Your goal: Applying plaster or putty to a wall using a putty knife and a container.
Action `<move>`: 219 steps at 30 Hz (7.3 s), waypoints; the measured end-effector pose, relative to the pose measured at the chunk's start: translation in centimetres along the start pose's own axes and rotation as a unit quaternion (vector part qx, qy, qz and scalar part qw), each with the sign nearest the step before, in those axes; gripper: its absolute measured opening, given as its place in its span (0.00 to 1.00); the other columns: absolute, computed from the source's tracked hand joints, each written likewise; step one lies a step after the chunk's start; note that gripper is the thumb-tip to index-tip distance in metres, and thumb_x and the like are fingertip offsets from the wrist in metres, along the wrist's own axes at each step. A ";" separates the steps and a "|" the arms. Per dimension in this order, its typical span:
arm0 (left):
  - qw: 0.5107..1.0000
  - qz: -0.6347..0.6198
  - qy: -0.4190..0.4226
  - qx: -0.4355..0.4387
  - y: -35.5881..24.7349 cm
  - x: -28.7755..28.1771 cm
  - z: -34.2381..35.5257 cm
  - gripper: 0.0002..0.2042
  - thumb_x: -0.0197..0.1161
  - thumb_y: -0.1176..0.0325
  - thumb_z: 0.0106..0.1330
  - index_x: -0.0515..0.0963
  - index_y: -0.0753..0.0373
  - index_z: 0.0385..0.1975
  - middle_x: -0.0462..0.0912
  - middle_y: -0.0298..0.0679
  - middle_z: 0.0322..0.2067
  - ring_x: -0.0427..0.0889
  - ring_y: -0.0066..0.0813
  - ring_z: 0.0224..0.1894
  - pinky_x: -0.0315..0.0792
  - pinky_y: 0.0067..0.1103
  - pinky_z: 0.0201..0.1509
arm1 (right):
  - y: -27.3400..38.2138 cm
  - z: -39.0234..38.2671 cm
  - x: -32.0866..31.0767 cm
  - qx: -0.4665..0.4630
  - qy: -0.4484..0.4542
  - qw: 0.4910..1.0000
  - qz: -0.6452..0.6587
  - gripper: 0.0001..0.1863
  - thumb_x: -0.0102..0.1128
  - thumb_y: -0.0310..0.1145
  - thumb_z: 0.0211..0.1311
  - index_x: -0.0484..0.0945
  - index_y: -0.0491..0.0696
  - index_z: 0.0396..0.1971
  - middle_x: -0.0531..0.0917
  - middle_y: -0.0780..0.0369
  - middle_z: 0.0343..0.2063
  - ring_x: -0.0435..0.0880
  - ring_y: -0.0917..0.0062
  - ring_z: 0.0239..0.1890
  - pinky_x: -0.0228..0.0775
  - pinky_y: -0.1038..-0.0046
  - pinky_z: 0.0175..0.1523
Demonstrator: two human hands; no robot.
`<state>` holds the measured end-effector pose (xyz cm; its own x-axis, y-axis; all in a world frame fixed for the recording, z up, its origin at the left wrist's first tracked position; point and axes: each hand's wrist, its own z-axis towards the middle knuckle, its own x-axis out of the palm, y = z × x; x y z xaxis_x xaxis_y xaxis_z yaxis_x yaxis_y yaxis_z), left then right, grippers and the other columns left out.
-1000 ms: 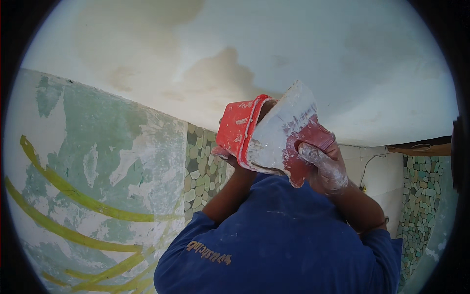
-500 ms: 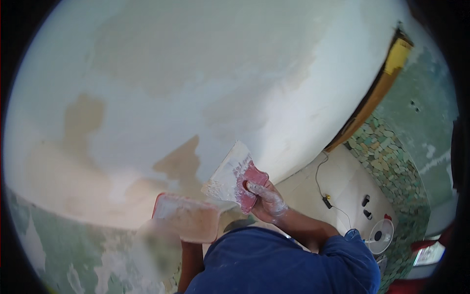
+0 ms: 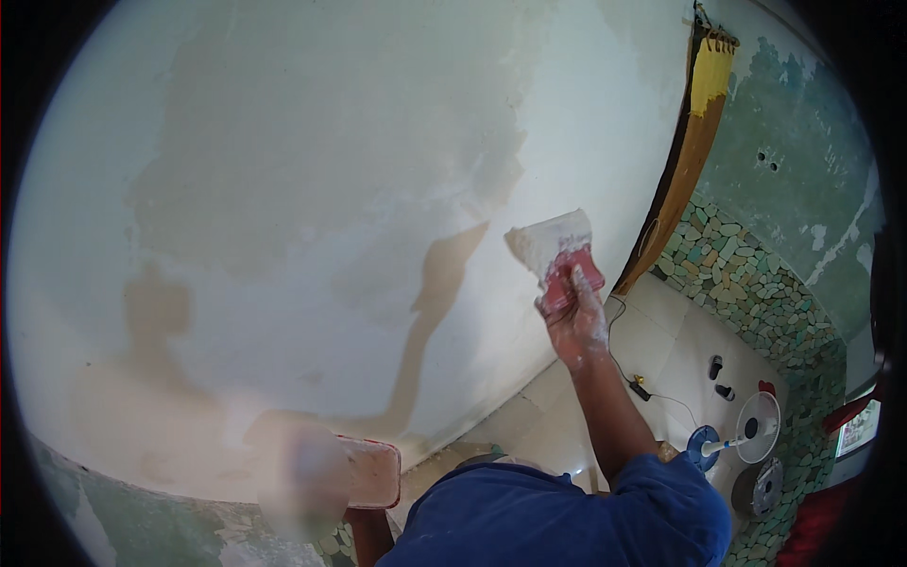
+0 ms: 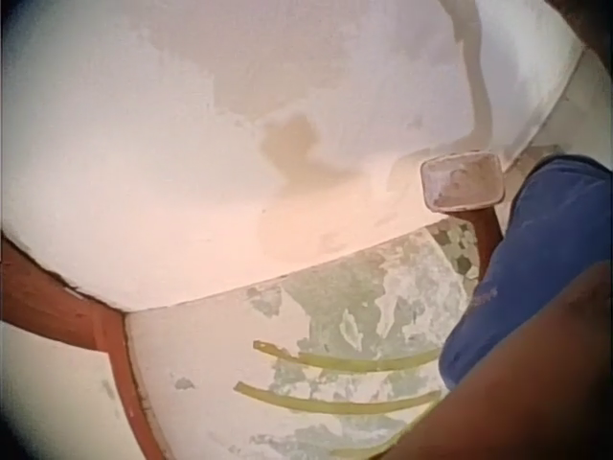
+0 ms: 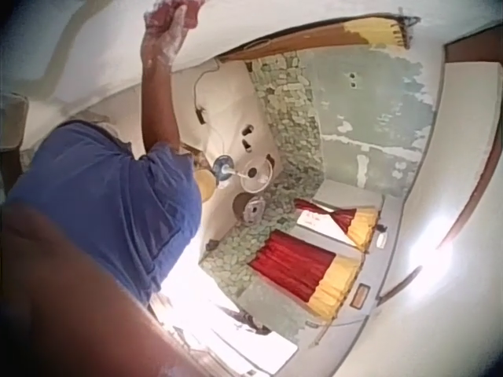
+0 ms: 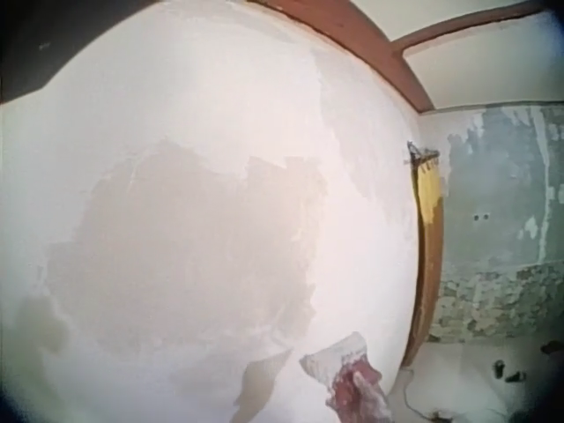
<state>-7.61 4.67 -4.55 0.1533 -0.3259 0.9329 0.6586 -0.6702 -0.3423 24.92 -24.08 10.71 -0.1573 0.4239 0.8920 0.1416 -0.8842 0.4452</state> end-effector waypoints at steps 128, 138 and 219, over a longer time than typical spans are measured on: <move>0.976 0.130 -0.157 0.082 9.5 0.9 0.6 0.31 0.48 0.34 0.69 0.69 0.46 0.64 0.77 0.32 0.58 0.79 0.37 0.56 0.77 0.42 0.56 | -5.7 12.2 -0.3 -0.454 0.227 0.569 -0.647 0.24 0.64 0.19 0.52 0.82 0.51 0.51 0.78 0.56 0.40 0.78 0.64 0.42 0.75 0.68 0.43; 0.994 0.067 -0.082 0.034 9.6 1.6 0.9 0.34 0.53 0.33 0.65 0.67 0.45 0.66 0.75 0.34 0.60 0.77 0.42 0.58 0.76 0.48 0.57 | 5.9 21.6 -1.1 -0.514 -0.003 0.604 -0.609 0.14 0.59 0.22 0.68 0.81 0.44 0.52 0.83 0.58 0.46 0.81 0.75 0.49 0.77 0.74 0.53; 0.988 0.075 -0.119 0.055 9.3 -1.0 -0.7 0.36 0.51 0.28 0.63 0.68 0.46 0.64 0.76 0.33 0.57 0.78 0.41 0.55 0.77 0.46 0.56 | -2.9 15.2 11.5 -0.542 0.250 0.611 -0.520 0.27 0.59 0.16 0.52 0.79 0.47 0.54 0.84 0.57 0.46 0.79 0.60 0.43 0.74 0.64 0.52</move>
<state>-2.22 -1.70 -8.75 0.4161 -0.2405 0.8770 0.6897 -0.5450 -0.4767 37.58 -13.67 20.92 0.0725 0.9938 -0.0845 -0.9769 0.0878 0.1949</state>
